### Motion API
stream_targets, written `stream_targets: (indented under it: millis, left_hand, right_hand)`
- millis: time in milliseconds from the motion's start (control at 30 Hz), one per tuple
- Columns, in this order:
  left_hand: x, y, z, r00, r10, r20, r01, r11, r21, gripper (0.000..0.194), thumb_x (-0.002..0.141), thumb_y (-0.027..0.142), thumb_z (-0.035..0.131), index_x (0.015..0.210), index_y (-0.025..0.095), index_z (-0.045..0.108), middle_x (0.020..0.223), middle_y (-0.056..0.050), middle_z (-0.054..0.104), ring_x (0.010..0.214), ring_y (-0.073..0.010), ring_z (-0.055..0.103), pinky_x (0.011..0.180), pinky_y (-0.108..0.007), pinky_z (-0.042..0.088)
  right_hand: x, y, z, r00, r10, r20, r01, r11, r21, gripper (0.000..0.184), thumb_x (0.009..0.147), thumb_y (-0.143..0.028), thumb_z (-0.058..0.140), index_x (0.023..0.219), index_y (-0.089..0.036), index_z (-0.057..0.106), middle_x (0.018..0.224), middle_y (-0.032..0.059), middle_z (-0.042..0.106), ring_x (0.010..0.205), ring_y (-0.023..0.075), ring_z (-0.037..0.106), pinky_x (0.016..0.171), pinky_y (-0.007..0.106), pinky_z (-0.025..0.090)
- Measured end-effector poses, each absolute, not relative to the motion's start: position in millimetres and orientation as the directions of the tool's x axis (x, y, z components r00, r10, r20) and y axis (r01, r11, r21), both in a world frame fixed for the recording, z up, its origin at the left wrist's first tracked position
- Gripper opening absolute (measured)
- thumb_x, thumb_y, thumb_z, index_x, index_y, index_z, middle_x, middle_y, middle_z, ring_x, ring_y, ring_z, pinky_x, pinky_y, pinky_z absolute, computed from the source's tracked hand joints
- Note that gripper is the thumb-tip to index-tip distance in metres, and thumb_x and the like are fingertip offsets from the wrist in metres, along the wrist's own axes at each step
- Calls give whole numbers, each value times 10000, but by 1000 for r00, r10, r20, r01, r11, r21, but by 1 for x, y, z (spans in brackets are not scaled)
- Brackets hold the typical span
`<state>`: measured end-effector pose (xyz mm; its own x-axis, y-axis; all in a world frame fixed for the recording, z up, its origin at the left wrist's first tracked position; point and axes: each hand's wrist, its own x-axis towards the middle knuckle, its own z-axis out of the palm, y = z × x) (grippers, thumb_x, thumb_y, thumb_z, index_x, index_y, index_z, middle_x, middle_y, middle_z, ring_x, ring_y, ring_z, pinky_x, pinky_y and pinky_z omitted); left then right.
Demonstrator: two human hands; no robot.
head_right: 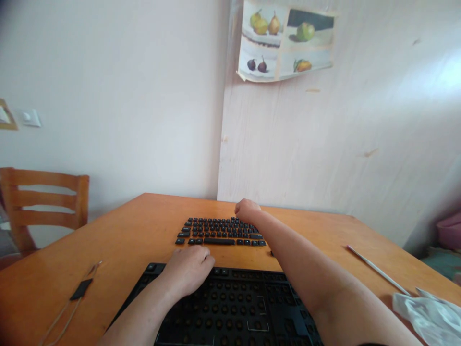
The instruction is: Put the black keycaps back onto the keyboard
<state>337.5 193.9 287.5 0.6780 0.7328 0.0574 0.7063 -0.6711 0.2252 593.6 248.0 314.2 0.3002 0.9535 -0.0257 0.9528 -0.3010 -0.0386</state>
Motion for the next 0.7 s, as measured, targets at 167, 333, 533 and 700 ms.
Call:
stream_targets:
  millis: [167,333,533,700]
  left_hand:
    - [336,192,289,683,729,55,703,-676,220,436,882,325,305,824,189,715,953,-144,735,950,-334,669,814,-477,463]
    - [336,192,287,681,728,80,700,-680,218,430,887,337,315,807,190,710,922,-133,735,921,-316,672,797,-448,465]
    - [336,192,286,682,727,81,700,-680,217,421,886,342,322,806,193,708,922,-128,734,914,-315,670,791,-443,461]
    - [336,191,288,682,728,67,702,-677,221,409,883,346,334,816,199,710,939,-125,736,921,-303,670,807,-430,454]
  right_hand:
    - [598,264,307,288,952,-100,955,-294,-41,323,936,-347,571,1216,-184,581,1233,89,587,1032,213,603,864,417,526]
    - [601,271,304,270,954,-133,960,-277,-41,319,936,-346,570,1211,-184,585,1234,89,588,1036,213,602,870,420,523]
    - [602,274,302,260,955,-145,962,-269,-47,293,930,-344,580,1172,-181,607,1215,84,602,1050,215,597,893,430,509]
    - [602,278,298,262,954,-143,961,-271,-48,305,934,-346,575,1191,-185,597,1223,86,596,1040,213,601,880,422,517]
